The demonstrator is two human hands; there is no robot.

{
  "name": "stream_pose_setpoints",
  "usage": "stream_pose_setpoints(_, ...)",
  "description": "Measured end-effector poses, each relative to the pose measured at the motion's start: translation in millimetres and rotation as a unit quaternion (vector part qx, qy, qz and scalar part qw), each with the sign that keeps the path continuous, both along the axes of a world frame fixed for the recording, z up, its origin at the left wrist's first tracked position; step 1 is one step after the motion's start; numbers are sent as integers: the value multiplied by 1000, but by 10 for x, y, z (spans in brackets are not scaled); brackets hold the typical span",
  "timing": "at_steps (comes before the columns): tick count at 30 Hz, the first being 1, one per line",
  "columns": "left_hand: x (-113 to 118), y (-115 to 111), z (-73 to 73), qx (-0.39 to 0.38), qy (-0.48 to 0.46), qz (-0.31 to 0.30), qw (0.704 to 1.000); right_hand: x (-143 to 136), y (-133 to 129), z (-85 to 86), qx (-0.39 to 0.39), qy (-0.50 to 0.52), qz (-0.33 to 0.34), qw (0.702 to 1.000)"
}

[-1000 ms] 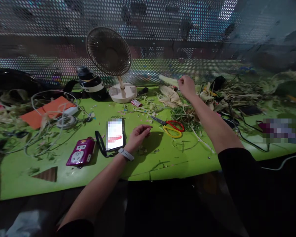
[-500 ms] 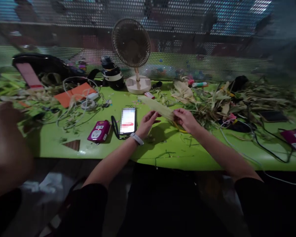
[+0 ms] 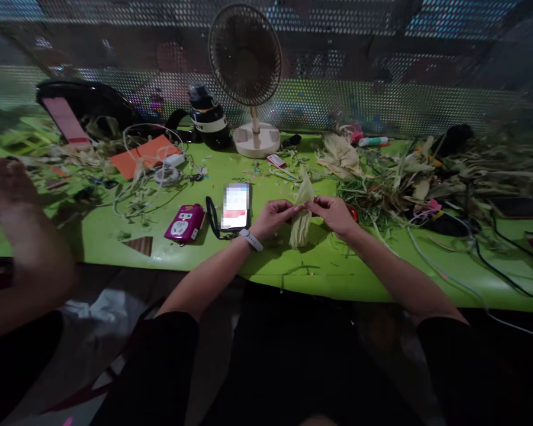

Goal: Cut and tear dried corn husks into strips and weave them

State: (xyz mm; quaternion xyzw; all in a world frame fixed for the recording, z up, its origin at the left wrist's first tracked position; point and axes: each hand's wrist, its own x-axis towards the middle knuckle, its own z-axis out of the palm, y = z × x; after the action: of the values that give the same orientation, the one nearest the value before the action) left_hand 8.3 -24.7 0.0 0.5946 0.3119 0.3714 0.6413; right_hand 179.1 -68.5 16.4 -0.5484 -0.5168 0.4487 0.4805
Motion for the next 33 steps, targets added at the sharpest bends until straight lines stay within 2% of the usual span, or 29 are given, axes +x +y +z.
stream_pose_setpoints(4,-15,29,-10,4,-16,27,1000,27,15,-14,-26,65,-33,997)
stream_pose_setpoints(8,-24,34,-1,7,-43,36,998,12,5,9,1,47,-47,998)
stream_pose_setpoints(15,-21,47,14,-49,-106,28,993,3,-18,76,-11,83,-59,995)
stream_pose_setpoints(17,-15,55,25,-67,-118,17,991,-17,-24,68,0,82,-51,995)
stream_pose_setpoints(19,-3,57,40,-75,-115,-20,990,-51,-39,47,11,63,-25,998)
stream_pose_setpoints(22,25,43,59,-55,-100,-46,992,-99,-63,8,16,47,28,998)
stream_pose_setpoints(26,30,43,61,-49,-127,29,990,-70,-50,-5,31,61,20,997)
stream_pose_setpoints(29,3,71,73,-58,-165,87,981,5,-6,35,22,126,-3,992)
stream_pose_setpoints(31,-3,78,91,-51,-164,94,981,42,20,67,-16,175,3,984)
stream_pose_setpoints(33,16,63,106,-40,-148,83,985,52,36,77,-45,186,38,981)
